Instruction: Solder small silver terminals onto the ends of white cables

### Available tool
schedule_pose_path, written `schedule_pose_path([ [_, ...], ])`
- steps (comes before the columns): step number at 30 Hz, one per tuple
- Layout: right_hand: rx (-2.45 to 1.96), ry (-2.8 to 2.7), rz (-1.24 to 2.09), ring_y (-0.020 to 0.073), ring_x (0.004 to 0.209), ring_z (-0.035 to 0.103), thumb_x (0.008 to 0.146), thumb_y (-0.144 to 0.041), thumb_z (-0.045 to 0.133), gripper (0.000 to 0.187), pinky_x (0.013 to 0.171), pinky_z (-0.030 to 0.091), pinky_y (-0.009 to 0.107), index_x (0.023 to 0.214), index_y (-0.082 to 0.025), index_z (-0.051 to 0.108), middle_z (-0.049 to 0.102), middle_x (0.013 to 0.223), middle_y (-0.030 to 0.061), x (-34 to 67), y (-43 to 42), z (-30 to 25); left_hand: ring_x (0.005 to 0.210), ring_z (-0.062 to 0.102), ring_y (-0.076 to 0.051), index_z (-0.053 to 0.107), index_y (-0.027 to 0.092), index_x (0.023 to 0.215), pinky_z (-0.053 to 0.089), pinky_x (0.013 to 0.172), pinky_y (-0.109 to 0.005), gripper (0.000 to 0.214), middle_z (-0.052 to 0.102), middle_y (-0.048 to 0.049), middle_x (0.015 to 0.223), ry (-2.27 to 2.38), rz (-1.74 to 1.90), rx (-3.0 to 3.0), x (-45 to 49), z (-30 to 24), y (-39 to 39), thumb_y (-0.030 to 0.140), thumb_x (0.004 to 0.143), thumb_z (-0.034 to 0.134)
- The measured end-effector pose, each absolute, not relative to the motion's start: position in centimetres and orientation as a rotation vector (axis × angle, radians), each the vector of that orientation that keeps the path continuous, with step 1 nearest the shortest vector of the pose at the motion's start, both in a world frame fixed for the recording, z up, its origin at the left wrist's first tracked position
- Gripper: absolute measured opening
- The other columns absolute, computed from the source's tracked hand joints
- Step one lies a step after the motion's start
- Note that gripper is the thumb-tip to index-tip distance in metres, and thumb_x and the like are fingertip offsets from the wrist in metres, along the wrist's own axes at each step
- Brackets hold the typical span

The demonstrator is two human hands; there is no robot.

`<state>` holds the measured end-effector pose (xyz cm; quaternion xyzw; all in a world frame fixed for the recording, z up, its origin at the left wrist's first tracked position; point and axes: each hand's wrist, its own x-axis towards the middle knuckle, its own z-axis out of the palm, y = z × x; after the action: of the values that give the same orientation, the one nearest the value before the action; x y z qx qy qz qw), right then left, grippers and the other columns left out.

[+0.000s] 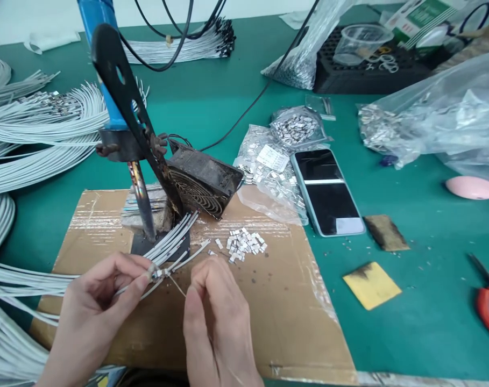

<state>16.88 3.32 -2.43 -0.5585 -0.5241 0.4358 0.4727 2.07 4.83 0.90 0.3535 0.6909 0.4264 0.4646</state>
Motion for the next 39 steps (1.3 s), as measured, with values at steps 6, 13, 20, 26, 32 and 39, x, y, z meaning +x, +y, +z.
schedule_pose_path([
  [6,-1.281,-1.226,1.004,0.0182,0.104,0.071,0.102,-0.015,0.062,0.023,0.092,0.053,0.028,0.081,-0.025,0.058,0.075,0.109,0.0032,15.7,4.1,-2.3,0.057,0.053,-0.007,0.069,0.017,0.064,0.038,0.053,-0.017,0.014,0.073,-0.0013,0.082,1.665,1.102,0.799,2.1,1.1,5.5,0.019,0.071,0.081],
  [13,-1.345,-1.168,0.987,0.0203,0.096,0.081,0.096,-0.014,0.069,0.022,0.079,0.061,0.025,0.078,-0.024,0.063,0.083,0.101,0.0059,15.4,4.1,-2.0,0.059,0.056,-0.01,0.069,0.018,0.066,0.036,0.051,-0.019,0.014,0.074,-0.0023,0.082,1.68,1.09,0.873,2.2,0.9,5.9,0.021,0.075,0.079],
  [20,-1.362,-1.153,0.979,0.021,0.095,0.082,0.093,-0.016,0.07,0.022,0.085,0.063,0.028,0.075,-0.025,0.063,0.085,0.099,0.0045,15.5,4.5,-2.0,0.066,0.064,-0.013,0.07,0.019,0.069,0.036,0.049,-0.02,0.016,0.075,-0.0032,0.084,1.655,1.097,0.979,1.8,0.1,5.9,0.023,0.083,0.075],
  [26,-1.366,-1.135,0.989,0.0203,0.094,0.083,0.092,-0.014,0.07,0.023,0.084,0.063,0.027,0.074,-0.025,0.063,0.085,0.099,0.0043,15.5,4.9,-1.8,0.06,0.061,-0.01,0.071,0.019,0.069,0.038,0.049,-0.018,0.016,0.076,-0.0021,0.083,1.641,1.126,0.996,1.9,0.1,6.3,0.022,0.084,0.075],
  [32,-1.341,-1.056,1.088,0.0178,0.098,0.082,0.092,-0.014,0.07,0.023,0.082,0.064,0.022,0.073,-0.025,0.063,0.085,0.101,0.0019,15.4,5.5,-1.6,0.058,0.062,-0.007,0.072,0.017,0.064,0.046,0.054,-0.013,0.012,0.075,0.0004,0.079,1.613,1.197,0.901,2.3,0.8,7.3,0.013,0.074,0.078],
  [39,-1.35,-1.002,1.103,0.0184,0.101,0.081,0.091,-0.017,0.072,0.023,0.089,0.063,0.025,0.072,-0.026,0.064,0.085,0.102,0.0018,15.3,5.9,-1.4,0.044,0.047,-0.003,0.071,0.016,0.06,0.038,0.043,-0.009,0.013,0.061,0.0062,0.054,1.495,1.199,0.872,1.9,1.3,8.5,0.01,0.069,0.079],
])
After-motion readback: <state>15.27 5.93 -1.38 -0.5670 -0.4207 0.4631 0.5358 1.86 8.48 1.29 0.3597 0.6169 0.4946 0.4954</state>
